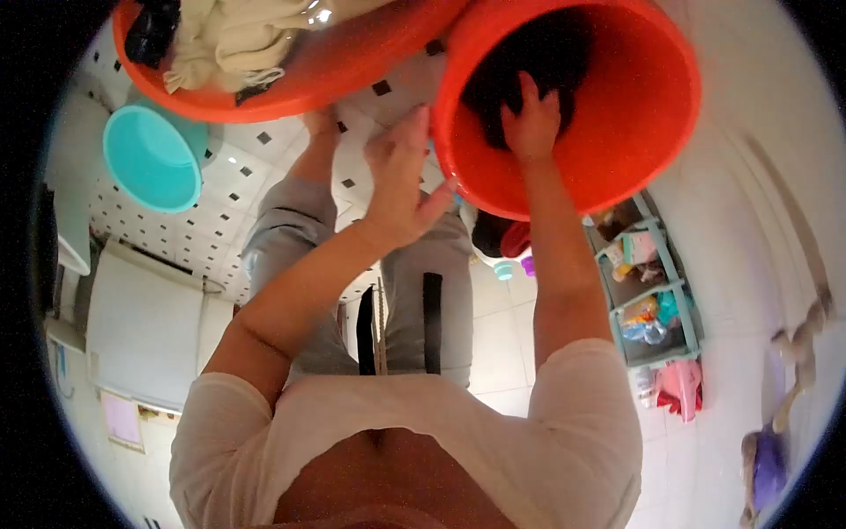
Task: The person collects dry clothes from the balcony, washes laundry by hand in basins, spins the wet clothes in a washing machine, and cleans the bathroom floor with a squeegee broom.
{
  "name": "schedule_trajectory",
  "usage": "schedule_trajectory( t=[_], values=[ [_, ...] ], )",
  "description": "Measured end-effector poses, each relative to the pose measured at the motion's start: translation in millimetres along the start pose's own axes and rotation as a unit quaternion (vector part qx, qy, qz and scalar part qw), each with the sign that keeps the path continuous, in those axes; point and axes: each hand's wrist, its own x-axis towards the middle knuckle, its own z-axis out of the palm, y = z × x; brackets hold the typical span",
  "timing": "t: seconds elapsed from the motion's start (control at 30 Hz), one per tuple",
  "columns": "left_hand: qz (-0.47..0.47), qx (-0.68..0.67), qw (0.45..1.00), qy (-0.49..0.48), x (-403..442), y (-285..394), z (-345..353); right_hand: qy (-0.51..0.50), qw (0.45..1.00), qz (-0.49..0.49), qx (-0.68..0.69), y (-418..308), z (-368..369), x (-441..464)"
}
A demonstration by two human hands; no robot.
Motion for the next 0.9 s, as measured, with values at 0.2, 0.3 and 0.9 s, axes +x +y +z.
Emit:
schedule_trajectory(
  t=[0.2,0.3,0.9],
  values=[
    [-0.065,-0.142,0.985,-0.073,-6,-2,9,-0.191,0.972,-0.116,-0.076,9,121,61],
    [-0.137,-0.182,0.959,-0.17,6,8,-12,-0.242,0.965,-0.077,-0.064,2,159,80],
    [-0.194,-0.152,0.965,-0.09,-107,37,-151,-0.133,0.909,0.187,0.347,-21,-209,-40]
  ],
)
